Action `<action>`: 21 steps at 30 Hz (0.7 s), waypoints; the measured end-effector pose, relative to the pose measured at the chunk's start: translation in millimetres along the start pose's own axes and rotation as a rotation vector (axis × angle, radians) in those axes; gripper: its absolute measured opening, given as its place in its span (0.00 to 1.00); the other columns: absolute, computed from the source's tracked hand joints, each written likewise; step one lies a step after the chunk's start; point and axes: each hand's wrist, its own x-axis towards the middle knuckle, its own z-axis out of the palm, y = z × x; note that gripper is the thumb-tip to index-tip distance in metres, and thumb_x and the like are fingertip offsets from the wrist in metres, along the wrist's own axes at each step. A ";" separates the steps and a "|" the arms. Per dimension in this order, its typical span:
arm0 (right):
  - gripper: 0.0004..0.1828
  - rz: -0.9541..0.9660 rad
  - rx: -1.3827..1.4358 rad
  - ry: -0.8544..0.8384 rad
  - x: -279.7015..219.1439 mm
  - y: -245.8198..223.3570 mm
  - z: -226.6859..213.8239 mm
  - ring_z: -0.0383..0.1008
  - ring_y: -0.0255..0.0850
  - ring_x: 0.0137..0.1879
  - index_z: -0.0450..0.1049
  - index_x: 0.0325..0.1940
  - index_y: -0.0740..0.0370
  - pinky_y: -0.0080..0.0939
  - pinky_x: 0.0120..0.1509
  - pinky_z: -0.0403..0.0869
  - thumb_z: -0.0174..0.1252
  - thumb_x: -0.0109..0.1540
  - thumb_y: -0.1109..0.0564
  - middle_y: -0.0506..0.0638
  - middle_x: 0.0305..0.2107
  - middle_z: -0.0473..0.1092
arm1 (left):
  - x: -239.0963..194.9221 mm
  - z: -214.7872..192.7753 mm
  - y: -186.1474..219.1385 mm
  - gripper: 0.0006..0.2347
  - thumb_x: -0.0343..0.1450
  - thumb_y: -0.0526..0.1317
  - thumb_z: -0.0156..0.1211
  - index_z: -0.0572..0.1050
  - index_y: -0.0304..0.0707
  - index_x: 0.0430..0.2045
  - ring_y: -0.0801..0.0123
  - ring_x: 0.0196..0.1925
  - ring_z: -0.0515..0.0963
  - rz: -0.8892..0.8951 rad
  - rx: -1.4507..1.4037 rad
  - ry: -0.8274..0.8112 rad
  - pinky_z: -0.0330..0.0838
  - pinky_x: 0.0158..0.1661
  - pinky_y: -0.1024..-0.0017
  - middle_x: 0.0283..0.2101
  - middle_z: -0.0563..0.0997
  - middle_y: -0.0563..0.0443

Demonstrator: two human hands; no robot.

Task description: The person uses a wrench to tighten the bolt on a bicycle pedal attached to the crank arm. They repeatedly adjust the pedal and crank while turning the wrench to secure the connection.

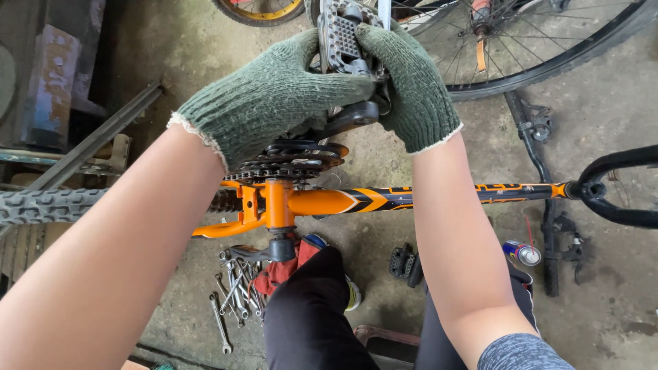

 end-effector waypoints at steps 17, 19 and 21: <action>0.18 -0.145 -0.152 -0.141 -6.0 -14.6 -3.4 0.73 0.33 0.45 0.73 0.59 0.63 0.31 0.48 0.73 0.53 0.66 0.57 0.50 0.45 0.76 | 5.8 1.8 11.8 0.15 0.65 0.39 0.64 0.76 0.38 0.45 0.80 0.23 0.79 -0.045 -0.065 -0.034 0.68 0.19 0.87 0.30 0.84 0.53; 0.18 -0.117 -0.068 -0.154 -6.8 -14.0 -3.7 0.75 0.34 0.45 0.73 0.59 0.64 0.32 0.47 0.74 0.54 0.66 0.59 0.51 0.45 0.76 | 5.1 4.4 10.8 0.18 0.65 0.38 0.60 0.74 0.35 0.49 0.79 0.25 0.83 -0.037 -0.149 -0.050 0.72 0.20 0.88 0.32 0.86 0.50; 0.18 -0.087 -0.051 -0.126 -8.3 -15.1 -0.4 0.75 0.35 0.43 0.73 0.60 0.63 0.32 0.44 0.75 0.55 0.65 0.59 0.52 0.43 0.76 | 4.0 6.4 13.4 0.23 0.63 0.45 0.65 0.74 0.38 0.52 0.79 0.35 0.86 -0.071 -0.136 -0.012 0.82 0.32 0.85 0.42 0.86 0.52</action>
